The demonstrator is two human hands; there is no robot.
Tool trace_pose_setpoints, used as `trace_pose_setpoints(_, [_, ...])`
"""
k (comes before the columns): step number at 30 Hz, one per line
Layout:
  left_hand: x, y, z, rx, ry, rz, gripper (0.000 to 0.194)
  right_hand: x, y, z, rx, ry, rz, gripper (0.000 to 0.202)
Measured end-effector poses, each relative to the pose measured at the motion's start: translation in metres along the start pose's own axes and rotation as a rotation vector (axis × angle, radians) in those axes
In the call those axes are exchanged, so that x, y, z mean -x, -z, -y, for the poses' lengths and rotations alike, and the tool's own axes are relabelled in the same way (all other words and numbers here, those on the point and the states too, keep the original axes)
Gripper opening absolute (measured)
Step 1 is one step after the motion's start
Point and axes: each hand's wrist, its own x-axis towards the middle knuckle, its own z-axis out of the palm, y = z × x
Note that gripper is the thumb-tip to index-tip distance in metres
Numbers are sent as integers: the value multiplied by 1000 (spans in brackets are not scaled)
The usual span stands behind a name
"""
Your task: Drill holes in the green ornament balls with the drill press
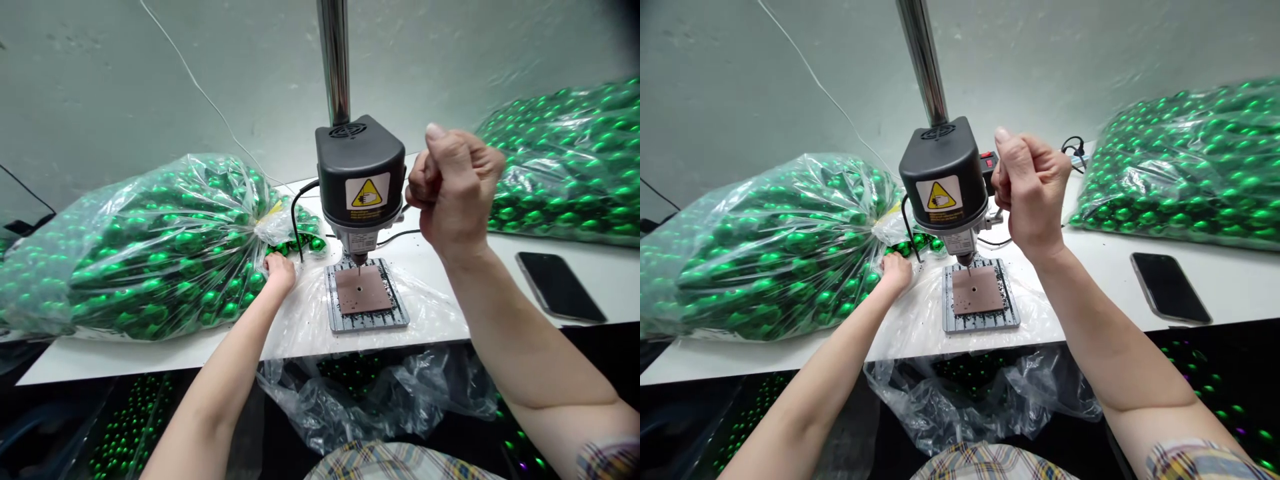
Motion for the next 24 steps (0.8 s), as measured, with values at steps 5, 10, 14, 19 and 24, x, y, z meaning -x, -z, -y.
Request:
trace_pose_setpoints(5, [7,5,1,-50,-59,41,33,0,0,0,-29,-17,12,47])
trace_pose_setpoints(10, [17,26,13,-16,-72,-25,34,-1,0,1,-18,-30,2,49])
trace_pose_setpoints(14, [52,37,27,535,-14,-383,48,-1,0,0,-20,-17,7,50])
trace_pose_setpoints(19, [99,22,13,1944,15,9,30,-1,0,-3,-39,28,-7,50])
trace_pose_setpoints(24, [109,7,-20,2386,200,309,24,-2,2,-5,-9,36,16,53])
